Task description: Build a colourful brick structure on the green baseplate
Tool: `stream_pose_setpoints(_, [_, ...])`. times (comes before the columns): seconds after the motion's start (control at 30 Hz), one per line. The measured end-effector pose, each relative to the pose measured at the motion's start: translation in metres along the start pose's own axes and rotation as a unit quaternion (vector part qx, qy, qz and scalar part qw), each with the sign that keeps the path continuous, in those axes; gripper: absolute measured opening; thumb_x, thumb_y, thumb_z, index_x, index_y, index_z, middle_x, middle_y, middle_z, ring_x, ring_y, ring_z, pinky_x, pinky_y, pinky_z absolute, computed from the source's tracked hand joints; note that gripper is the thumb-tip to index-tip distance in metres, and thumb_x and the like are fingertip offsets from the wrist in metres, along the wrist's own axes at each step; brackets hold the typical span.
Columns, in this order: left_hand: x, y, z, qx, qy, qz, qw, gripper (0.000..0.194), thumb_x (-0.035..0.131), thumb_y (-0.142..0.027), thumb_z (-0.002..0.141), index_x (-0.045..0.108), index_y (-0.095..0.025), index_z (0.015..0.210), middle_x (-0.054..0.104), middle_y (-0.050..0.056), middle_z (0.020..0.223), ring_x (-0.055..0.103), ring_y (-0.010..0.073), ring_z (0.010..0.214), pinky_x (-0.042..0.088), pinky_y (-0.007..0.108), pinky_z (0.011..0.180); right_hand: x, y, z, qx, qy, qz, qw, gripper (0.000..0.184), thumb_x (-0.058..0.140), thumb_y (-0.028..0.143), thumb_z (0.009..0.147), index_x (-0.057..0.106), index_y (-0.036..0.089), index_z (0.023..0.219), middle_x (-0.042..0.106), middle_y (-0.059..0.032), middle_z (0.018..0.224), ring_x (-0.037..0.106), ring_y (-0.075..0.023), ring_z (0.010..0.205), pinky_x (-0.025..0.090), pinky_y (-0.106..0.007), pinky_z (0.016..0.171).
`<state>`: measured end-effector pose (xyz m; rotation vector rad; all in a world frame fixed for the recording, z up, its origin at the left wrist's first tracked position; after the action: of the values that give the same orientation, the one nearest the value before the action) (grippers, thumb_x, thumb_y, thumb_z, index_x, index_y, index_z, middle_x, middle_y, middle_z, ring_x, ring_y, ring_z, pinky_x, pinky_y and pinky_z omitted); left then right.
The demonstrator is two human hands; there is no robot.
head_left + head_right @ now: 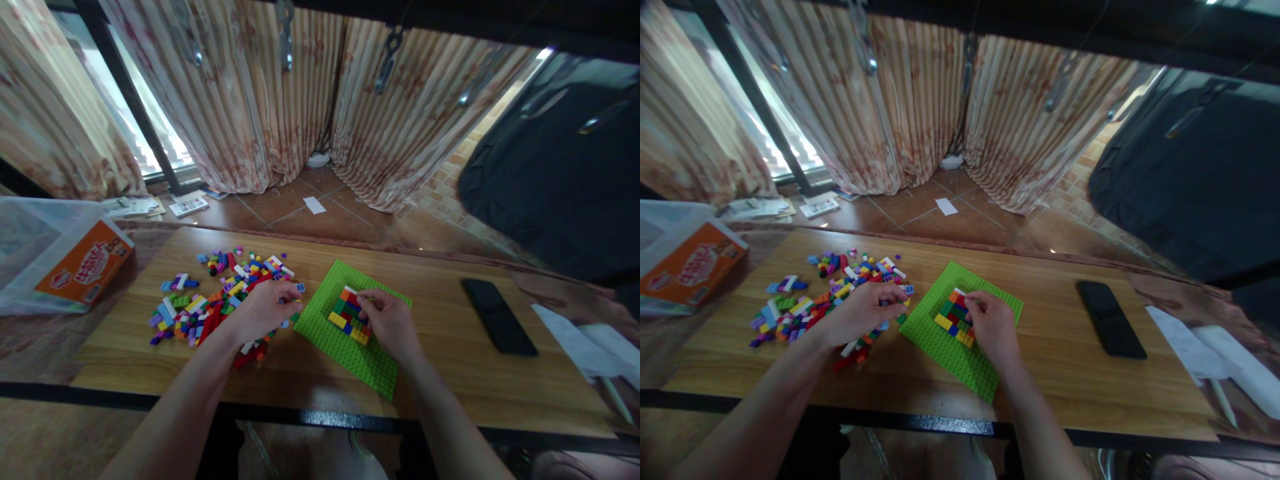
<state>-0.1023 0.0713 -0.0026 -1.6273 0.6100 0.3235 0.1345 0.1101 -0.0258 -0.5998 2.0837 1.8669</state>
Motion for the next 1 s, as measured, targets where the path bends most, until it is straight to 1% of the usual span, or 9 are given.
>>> stream_pose_setpoints(0.1, [-0.002, -0.003, 0.0, 0.016, -0.011, 0.008, 1.0, 0.018, 0.059, -0.031, 0.08, 0.072, -0.017, 0.08, 0.07, 0.002, 0.075, 0.062, 0.015, 0.067, 0.045, 0.023, 0.061, -0.004, 0.002, 0.0, -0.028, -0.03, -0.038, 0.998, 0.03, 0.059, 0.045, 0.08, 0.073, 0.019, 0.087, 0.061, 0.0008, 0.055, 0.055, -0.0137, 0.049, 0.041, -0.025, 0.049])
stream_pose_setpoints(0.17, [-0.002, -0.005, -0.001, 0.016, -0.015, 0.007, 1.0, 0.018, 0.059, -0.029, 0.08, 0.072, -0.017, 0.079, 0.07, 0.002, 0.074, 0.061, 0.0148, 0.066, 0.045, 0.023, 0.061, -0.008, 0.003, -0.001, -0.03, -0.05, -0.043, 0.997, 0.033, 0.06, 0.047, 0.081, 0.073, 0.019, 0.09, 0.064, -0.0004, 0.058, 0.058, -0.0157, 0.053, 0.042, -0.027, 0.052])
stream_pose_setpoints(0.27, [-0.003, -0.006, -0.002, 0.016, -0.022, -0.001, 1.0, 0.017, 0.059, -0.028, 0.079, 0.072, -0.017, 0.079, 0.069, 0.002, 0.072, 0.061, 0.0147, 0.066, 0.044, 0.023, 0.061, -0.015, 0.006, -0.001, -0.039, -0.087, -0.085, 0.992, 0.039, 0.063, 0.052, 0.079, 0.073, 0.02, 0.096, 0.068, -0.0025, 0.068, 0.061, -0.0177, 0.06, 0.044, -0.029, 0.057])
stream_pose_setpoints(0.37, [-0.003, -0.007, -0.002, 0.012, -0.024, -0.009, 1.0, 0.017, 0.059, -0.027, 0.079, 0.072, -0.017, 0.079, 0.069, 0.001, 0.071, 0.06, 0.0148, 0.067, 0.044, 0.023, 0.062, -0.019, 0.005, 0.002, -0.065, -0.112, -0.142, 0.981, 0.045, 0.065, 0.056, 0.075, 0.073, 0.018, 0.099, 0.071, -0.0066, 0.084, 0.061, -0.0195, 0.069, 0.045, -0.032, 0.064])
stream_pose_setpoints(0.47, [-0.002, -0.008, -0.002, 0.005, -0.02, -0.01, 1.0, 0.017, 0.059, -0.028, 0.079, 0.072, -0.016, 0.08, 0.069, 0.002, 0.073, 0.06, 0.015, 0.068, 0.043, 0.023, 0.061, -0.015, -0.001, 0.008, -0.069, -0.102, -0.16, 0.979, 0.049, 0.063, 0.059, 0.076, 0.073, 0.017, 0.1, 0.072, -0.0106, 0.097, 0.062, -0.0224, 0.081, 0.047, -0.036, 0.074])
stream_pose_setpoints(0.57, [-0.002, -0.008, -0.003, -0.002, -0.014, -0.007, 1.0, 0.018, 0.058, -0.028, 0.08, 0.072, -0.016, 0.08, 0.069, 0.002, 0.073, 0.06, 0.015, 0.067, 0.043, 0.024, 0.061, -0.01, -0.005, 0.013, -0.063, -0.09, -0.158, 0.981, 0.048, 0.063, 0.059, 0.077, 0.073, 0.018, 0.1, 0.072, -0.0107, 0.098, 0.063, -0.0238, 0.086, 0.047, -0.038, 0.078])
stream_pose_setpoints(0.8, [-0.002, -0.008, -0.002, -0.004, -0.014, 0.0, 1.0, 0.018, 0.058, -0.029, 0.08, 0.071, -0.016, 0.081, 0.069, 0.002, 0.073, 0.06, 0.0146, 0.067, 0.043, 0.024, 0.062, -0.005, -0.003, 0.014, -0.053, -0.051, -0.127, 0.989, 0.035, 0.063, 0.052, 0.08, 0.076, 0.021, 0.09, 0.074, -0.006, 0.088, 0.065, -0.0218, 0.08, 0.047, -0.036, 0.075])
stream_pose_setpoints(1.0, [0.002, -0.004, 0.0, 0.012, -0.025, 0.008, 1.0, 0.02, 0.06, -0.029, 0.079, 0.073, -0.016, 0.087, 0.072, 0.003, 0.079, 0.064, 0.017, 0.071, 0.045, 0.025, 0.064, -0.002, -0.001, 0.013, -0.061, -0.032, -0.122, 0.99, 0.036, 0.06, 0.054, 0.082, 0.076, 0.022, 0.084, 0.074, -0.005, 0.083, 0.065, -0.021, 0.077, 0.047, -0.034, 0.071])
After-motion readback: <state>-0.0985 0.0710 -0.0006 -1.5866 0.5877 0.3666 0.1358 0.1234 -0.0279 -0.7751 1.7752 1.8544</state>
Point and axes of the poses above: each hand's wrist, its own z-axis towards the middle knuckle, its own x-axis out of the palm, y = z × x, the point moved 4 cm from there along z, towards the middle knuckle
